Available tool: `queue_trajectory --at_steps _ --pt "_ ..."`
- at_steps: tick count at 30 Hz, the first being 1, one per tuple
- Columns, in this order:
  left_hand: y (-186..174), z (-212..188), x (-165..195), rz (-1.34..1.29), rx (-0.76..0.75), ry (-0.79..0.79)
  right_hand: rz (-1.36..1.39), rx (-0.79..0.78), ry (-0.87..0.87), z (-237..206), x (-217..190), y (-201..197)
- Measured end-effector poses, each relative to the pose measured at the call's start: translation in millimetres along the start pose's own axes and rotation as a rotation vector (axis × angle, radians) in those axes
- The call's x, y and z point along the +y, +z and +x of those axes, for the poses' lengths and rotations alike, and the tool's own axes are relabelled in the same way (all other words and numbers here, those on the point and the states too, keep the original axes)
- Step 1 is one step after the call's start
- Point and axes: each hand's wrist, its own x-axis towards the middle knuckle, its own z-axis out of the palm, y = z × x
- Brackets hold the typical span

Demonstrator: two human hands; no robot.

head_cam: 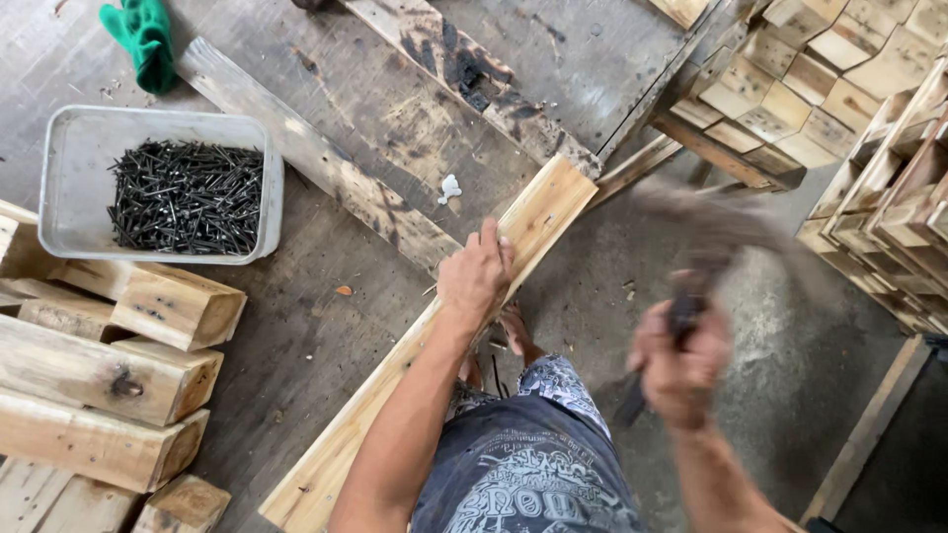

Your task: The person repeatedly hammers nails into wooden planks and blocks using a hammer. They pick up nails from a nearby container, position them on the wood, and drive them in. The person also flips and repositions the wood pieces during the process.

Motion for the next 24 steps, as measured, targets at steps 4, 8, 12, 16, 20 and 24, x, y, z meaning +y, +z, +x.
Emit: queue_trajectory --at_steps 4,8,12,16,20,24 --pt "14.4 -0.9 -2.3 -0.006 0.025 -0.016 0.069 0.094 -0.444 26.6 -12.9 -22.5" --pt "12.3 -1.7 -1.7 0.019 0.019 -0.021 -0.811 -0.166 -0.293 39.9 32.0 14.3" --pt "8.4 -0.4 0.6 0.006 0.062 -0.021 -0.609 -0.258 -0.006 45.3 24.6 5.1" --pt "13.0 2.1 -0.7 0.020 0.105 -0.016 0.758 -0.198 -0.153 43.2 -8.3 -64.4" --pt "16.2 0.3 -3.3 -0.004 0.090 -0.034 -0.382 -0.202 -0.201 21.6 55.5 -41.7" --pt "11.6 0.2 -2.9 -0.009 0.132 0.011 -0.785 -0.210 0.140 16.1 102.2 -1.3"
